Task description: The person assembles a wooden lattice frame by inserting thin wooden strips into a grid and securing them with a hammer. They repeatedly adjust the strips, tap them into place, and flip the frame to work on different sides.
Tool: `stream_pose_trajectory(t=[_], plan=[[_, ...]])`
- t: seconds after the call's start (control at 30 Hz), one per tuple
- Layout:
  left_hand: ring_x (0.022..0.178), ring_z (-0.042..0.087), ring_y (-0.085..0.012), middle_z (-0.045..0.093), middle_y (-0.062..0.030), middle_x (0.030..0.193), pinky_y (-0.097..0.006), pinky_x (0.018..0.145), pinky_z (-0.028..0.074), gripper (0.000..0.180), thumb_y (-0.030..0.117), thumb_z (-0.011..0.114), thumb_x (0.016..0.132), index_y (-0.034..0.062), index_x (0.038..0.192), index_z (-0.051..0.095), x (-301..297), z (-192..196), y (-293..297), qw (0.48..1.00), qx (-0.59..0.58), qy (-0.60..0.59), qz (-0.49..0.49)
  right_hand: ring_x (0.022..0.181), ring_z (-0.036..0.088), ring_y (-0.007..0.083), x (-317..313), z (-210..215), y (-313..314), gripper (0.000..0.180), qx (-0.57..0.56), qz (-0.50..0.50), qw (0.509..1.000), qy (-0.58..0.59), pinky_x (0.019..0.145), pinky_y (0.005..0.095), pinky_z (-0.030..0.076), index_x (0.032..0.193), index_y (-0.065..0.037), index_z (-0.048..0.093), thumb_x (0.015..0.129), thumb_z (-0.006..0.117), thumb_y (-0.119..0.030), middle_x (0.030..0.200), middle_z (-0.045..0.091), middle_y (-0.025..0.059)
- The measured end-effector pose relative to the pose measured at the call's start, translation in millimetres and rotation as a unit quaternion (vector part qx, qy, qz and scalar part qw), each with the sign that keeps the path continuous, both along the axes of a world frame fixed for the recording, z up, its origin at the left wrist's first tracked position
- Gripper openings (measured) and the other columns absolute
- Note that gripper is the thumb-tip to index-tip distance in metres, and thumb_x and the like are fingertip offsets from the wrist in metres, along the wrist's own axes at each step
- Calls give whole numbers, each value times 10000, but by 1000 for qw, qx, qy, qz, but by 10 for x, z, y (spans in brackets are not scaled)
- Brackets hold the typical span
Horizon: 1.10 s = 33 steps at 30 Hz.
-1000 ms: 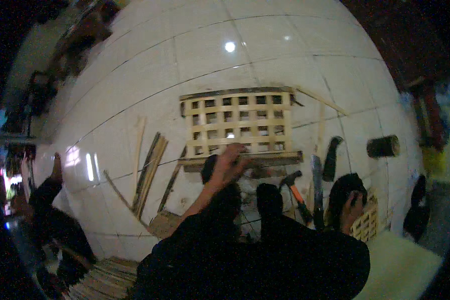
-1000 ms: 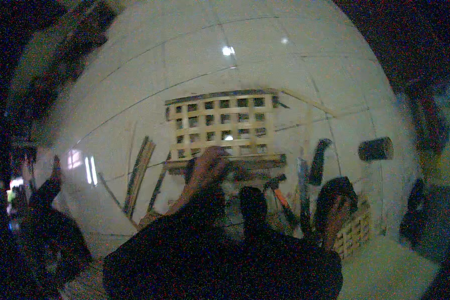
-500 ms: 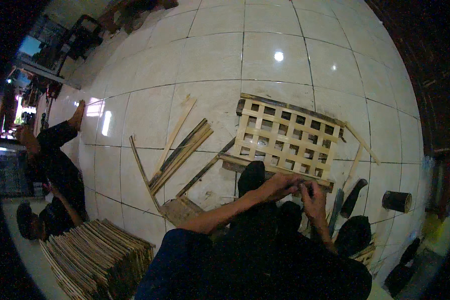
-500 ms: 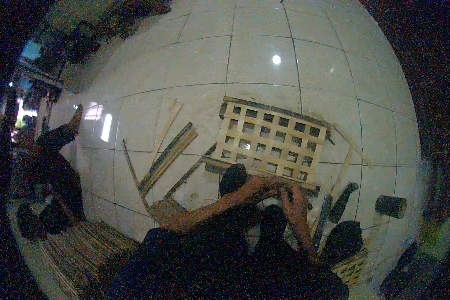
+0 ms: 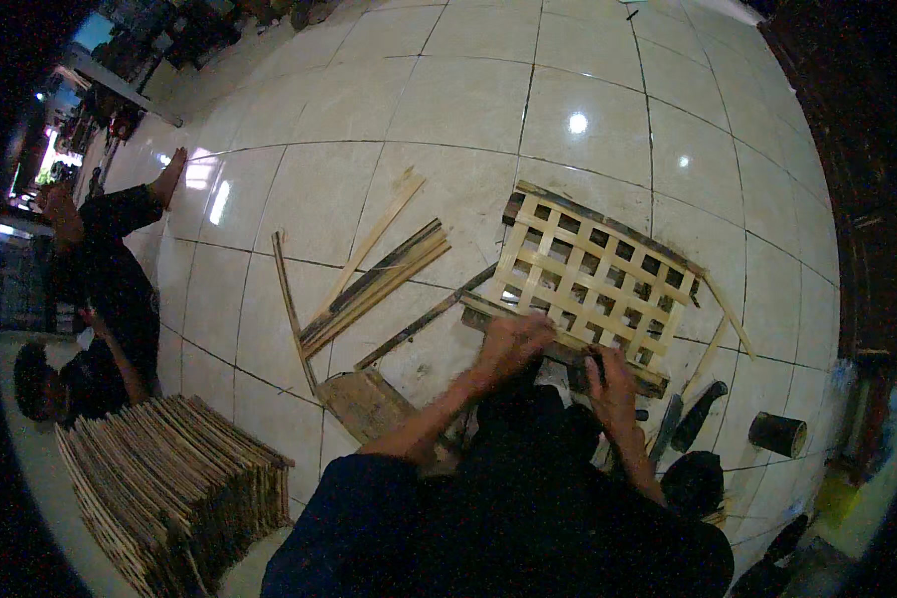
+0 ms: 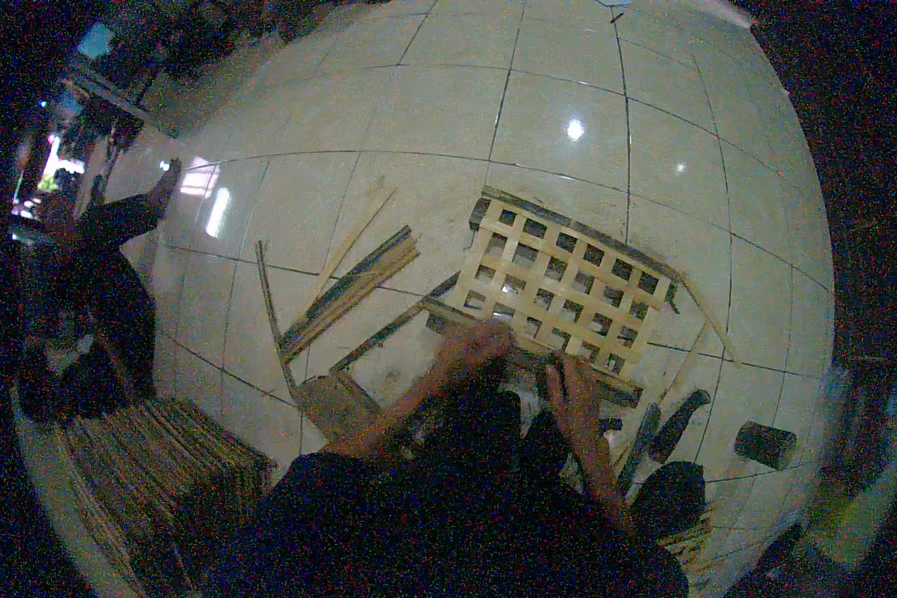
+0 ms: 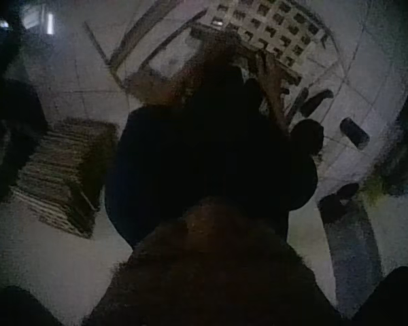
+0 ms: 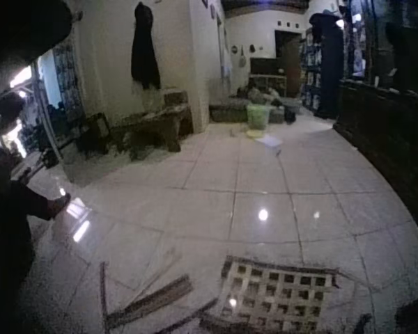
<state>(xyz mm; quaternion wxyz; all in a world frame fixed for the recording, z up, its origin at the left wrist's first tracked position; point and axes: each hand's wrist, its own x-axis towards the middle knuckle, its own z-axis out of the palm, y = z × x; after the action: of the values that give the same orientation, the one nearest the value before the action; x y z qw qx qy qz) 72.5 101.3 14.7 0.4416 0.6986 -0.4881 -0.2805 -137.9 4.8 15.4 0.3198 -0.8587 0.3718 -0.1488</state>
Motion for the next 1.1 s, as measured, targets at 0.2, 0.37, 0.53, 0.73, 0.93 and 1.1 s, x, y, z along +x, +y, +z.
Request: stream_pose_trajectory(t=[0.2, 0.37, 0.53, 0.73, 0.93, 1.1], plan=[[816, 639, -201, 682, -136, 873, -321, 766, 495, 170, 148, 648, 842, -2, 921, 663, 1140, -106, 8, 976, -127, -41, 174, 1066, 527, 376, 176, 162, -156, 328, -76, 130, 983, 101, 880, 465, 454, 1098, -31, 582, 809, 660, -163, 1129, 551, 197], [824, 611, -166, 671, -77, 845, -309, 765, 481, 254, 255, 695, 825, 10, 887, 681, 1494, -104, -314, 988, 63, 142, 5, 975, 553, 367, 37, -274, -406, 331, -150, 162, 971, 91, 842, 442, 456, 1096, -40, 595, 773, 663, -57, 999, 587, 164], [606, 519, -78, 609, -7, 673, -248, 570, 435, 278, 298, 701, 815, 20, 821, 689, 1333, -153, -317, 972, 101, 214, 10, 959, 576, 338, 115, -132, -374, 334, -144, 182, 969, 88, 835, 389, 475, 1119, -47, 609, 789, 650, -20, 959, 611, 149], [588, 513, -94, 598, -8, 659, -273, 550, 425, 263, 277, 681, 816, 14, 805, 682, 1274, -144, -277, 960, 41, 277, 1, 960, 596, 304, -35, -533, -629, 291, -115, 173, 978, 31, 820, 372, 485, 1111, -49, 632, 822, 667, -66, 1031, 610, 139], [577, 548, -122, 632, -53, 687, -286, 538, 453, 153, 145, 704, 803, -1, 839, 677, 1225, -502, -326, 980, -32, 192, 41, 957, 604, 290, -5, -508, -668, 268, -77, 165, 983, 31, 833, 361, 485, 1092, -56, 644, 827, 680, -81, 1048, 611, 122], [685, 618, -199, 672, -113, 778, -354, 670, 496, 299, 288, 672, 809, 8, 913, 678, 1230, -601, -359, 990, -21, 137, 31, 936, 618, 310, -58, -693, -722, 237, -81, 144, 986, 22, 829, 364, 493, 1049, -51, 657, 813, 682, -62, 1014, 627, 139]])
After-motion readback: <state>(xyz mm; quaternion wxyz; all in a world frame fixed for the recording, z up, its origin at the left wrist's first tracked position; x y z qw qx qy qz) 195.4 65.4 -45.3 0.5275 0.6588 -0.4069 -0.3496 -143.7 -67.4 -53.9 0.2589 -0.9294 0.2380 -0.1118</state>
